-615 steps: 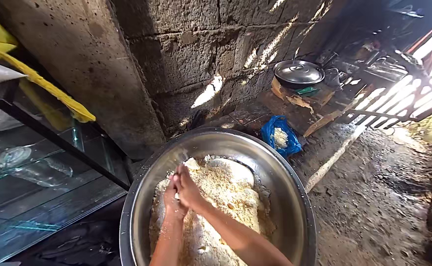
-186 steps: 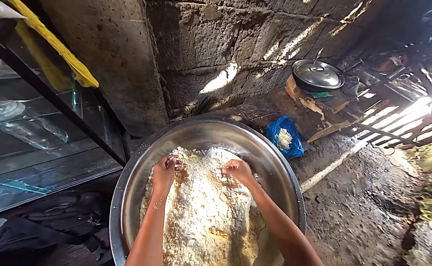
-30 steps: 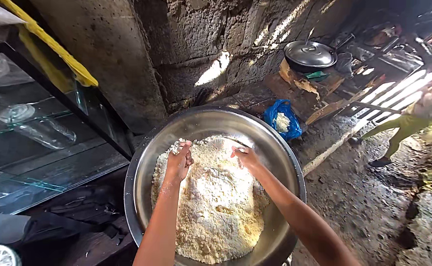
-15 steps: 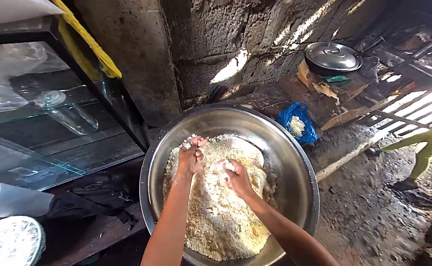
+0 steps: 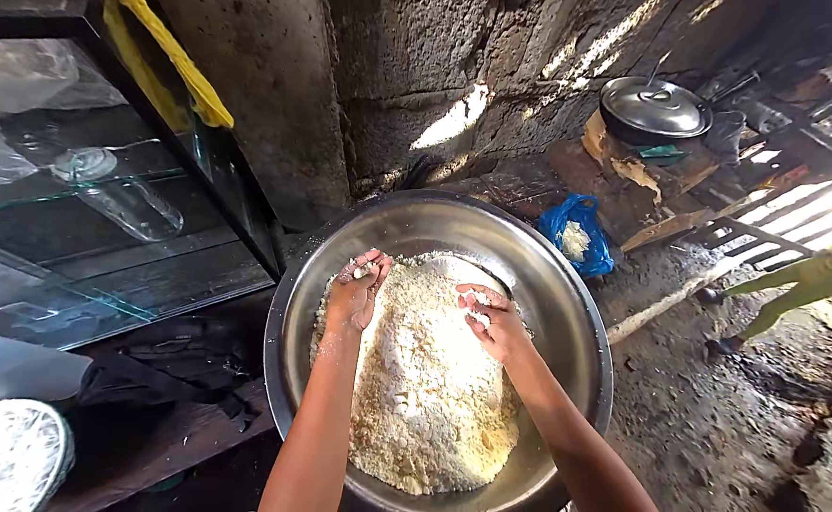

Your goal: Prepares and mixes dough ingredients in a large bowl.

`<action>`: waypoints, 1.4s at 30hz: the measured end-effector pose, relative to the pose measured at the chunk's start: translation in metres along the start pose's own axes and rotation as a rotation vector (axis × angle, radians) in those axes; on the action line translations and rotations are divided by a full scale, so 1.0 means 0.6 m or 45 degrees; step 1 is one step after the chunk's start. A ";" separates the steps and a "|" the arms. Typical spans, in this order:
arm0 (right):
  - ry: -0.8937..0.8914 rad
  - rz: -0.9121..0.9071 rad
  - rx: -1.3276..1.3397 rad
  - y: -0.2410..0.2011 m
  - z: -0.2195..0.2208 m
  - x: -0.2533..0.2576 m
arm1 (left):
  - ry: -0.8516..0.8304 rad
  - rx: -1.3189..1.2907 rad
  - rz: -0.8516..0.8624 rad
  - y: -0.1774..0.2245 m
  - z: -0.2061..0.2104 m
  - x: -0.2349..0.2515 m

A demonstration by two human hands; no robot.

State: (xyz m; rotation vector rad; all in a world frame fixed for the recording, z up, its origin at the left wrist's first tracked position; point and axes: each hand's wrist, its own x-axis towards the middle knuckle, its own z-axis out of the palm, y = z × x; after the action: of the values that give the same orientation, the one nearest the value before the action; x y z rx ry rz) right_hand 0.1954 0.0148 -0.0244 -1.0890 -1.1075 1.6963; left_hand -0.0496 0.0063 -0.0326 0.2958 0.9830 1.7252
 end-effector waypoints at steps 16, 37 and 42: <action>-0.604 -0.531 -1.413 0.098 0.115 -0.013 | 0.144 0.486 -0.081 0.015 -0.018 0.004; -0.101 -0.450 -1.177 -0.042 0.008 -0.014 | -0.944 2.316 -0.206 -0.027 0.013 -0.058; -0.122 -0.390 -1.340 -0.063 -0.029 -0.014 | -0.728 2.169 -0.081 -0.022 -0.007 -0.082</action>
State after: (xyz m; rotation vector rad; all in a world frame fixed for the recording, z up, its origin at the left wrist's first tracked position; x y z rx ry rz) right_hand 0.2204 0.0216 0.0088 -1.3294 -2.2046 0.8737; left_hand -0.0242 -0.0382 -0.0319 1.6582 1.7086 0.2550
